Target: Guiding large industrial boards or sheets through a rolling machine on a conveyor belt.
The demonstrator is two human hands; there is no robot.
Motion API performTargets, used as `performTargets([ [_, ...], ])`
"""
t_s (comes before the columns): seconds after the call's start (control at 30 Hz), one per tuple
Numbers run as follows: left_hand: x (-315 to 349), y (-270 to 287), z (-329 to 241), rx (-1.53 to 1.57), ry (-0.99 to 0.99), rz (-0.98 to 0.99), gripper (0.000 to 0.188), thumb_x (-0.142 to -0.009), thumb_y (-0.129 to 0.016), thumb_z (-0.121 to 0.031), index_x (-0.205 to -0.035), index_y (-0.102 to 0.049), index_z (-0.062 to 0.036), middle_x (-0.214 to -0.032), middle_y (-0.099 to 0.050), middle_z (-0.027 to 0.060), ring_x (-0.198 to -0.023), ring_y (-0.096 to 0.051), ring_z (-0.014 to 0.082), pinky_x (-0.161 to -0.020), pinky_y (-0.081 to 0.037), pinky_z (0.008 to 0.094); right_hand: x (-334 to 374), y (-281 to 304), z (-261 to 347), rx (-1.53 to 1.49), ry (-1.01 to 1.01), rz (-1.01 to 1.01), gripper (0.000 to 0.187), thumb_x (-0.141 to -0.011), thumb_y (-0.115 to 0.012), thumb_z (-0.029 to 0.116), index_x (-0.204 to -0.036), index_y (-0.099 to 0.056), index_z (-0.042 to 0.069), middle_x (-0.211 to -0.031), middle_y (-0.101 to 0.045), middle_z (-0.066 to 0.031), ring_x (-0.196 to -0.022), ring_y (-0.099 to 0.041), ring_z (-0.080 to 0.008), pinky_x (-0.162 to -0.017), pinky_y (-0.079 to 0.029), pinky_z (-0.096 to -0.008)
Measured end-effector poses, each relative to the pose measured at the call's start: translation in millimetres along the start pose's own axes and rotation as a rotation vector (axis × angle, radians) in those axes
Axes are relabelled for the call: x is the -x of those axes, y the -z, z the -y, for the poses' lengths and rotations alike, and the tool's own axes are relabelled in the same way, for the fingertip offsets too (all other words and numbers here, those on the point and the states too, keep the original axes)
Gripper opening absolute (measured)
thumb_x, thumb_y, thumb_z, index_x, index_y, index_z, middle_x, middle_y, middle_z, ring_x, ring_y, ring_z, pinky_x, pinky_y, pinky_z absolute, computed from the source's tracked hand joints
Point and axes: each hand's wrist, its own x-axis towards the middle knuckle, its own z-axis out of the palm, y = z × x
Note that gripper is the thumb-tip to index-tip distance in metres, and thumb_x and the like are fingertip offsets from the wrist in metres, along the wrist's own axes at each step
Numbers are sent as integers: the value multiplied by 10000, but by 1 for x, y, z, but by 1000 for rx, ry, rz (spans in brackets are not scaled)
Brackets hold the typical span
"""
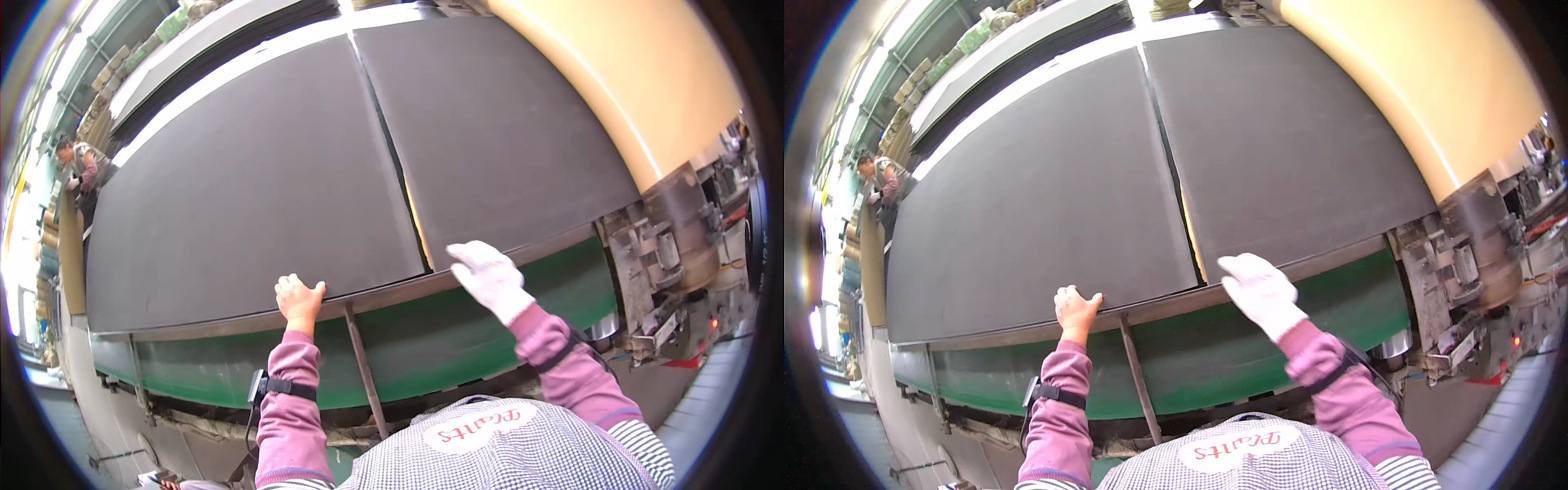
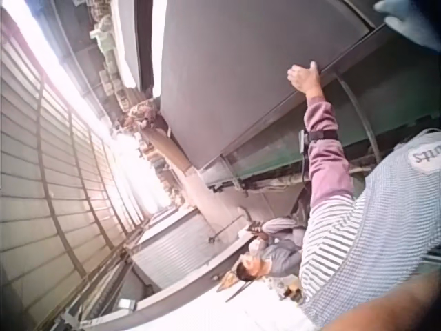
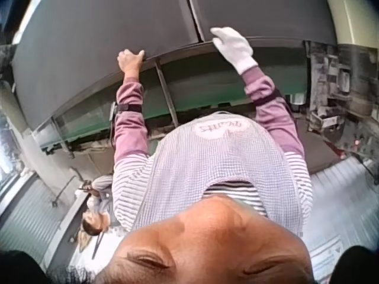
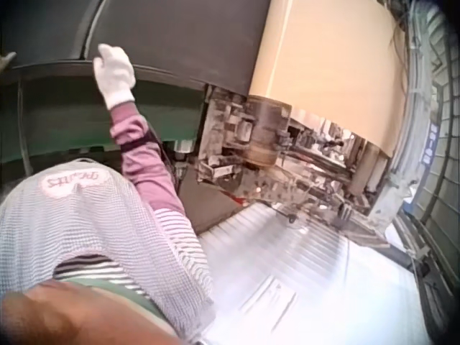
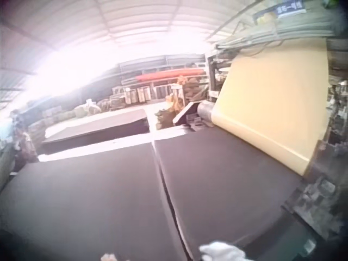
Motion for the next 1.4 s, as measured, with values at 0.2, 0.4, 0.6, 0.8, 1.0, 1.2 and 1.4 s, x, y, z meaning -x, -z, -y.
performTargets([
  [0.2, -19, -1, 34, 183, -285, -288, 418, -805, -643, -358, -996, -620, 13, -1044, -609, 178, -1019, -547, 329, -903, -427, 419, -39, -15, -38, 270, -383, 331, 362, -795, -548, 245, -1147, -566, 160, -1038, -558, -77, -1039, -530, -236, -882, -447, -356],
  [0.4, -52, -2, 170, 68, 66, -125, 316, -818, -628, -286, -959, -593, -5, -951, -586, 144, -921, -554, 308, -830, -441, 407, -19, 15, -120, 316, -438, 189, 264, -827, -490, 141, -1074, -581, 161, -1036, -559, -82, -1029, -547, -240, -868, -459, -360],
  [0.6, -23, 6, 112, 233, -226, 28, 210, -777, -646, -216, -855, -621, -23, -906, -575, 125, -909, -544, 294, -821, -441, 393, -10, 47, -190, 586, -514, 189, 215, -839, -491, 146, -1003, -627, 122, -990, -597, -59, -948, -609, -237, -746, -527, -381],
  [0.8, -5, 39, 40, 63, -345, 389, 315, -814, -599, -372, -1027, -710, -169, -1497, -178, 201, -1373, -113, 441, -1059, -127, 623, -7, 65, -213, 535, -918, -82, 282, -897, -427, 244, -1116, -516, 91, -957, -622, -153, -868, -640, -305, -706, -537, -423],
  [1.0, 26, 38, -58, -7, -536, 578, 454, -846, -501, -510, -1211, -602, -260, -1474, -176, 263, -1303, -168, 562, -1034, -181, 636, 80, 72, -151, 417, -404, -207, 332, -882, -444, 160, -1195, -556, 141, -1276, -525, -75, -1093, -553, -214, -858, -497, -327],
  [1.2, 58, 22, -145, -121, -743, 471, 533, -832, -468, -595, -1251, -562, -280, -1404, -282, 320, -1189, -323, 615, -1003, -304, 580, 216, 63, -60, -1, -458, -127, 213, -859, -573, 195, -1046, -636, 115, -975, -667, -85, -830, -660, -221, -696, -542, -321],
  [1.4, 80, 2, -216, -64, -870, 390, 633, -838, -426, -628, -1311, -501, -214, -1387, -366, 260, -1179, -386, 564, -1005, -317, 552, 252, 68, -1, -325, -800, 262, 315, -897, -491, 372, -1081, -610, 145, -988, -661, -78, -933, -637, -230, -837, -488, -328],
])
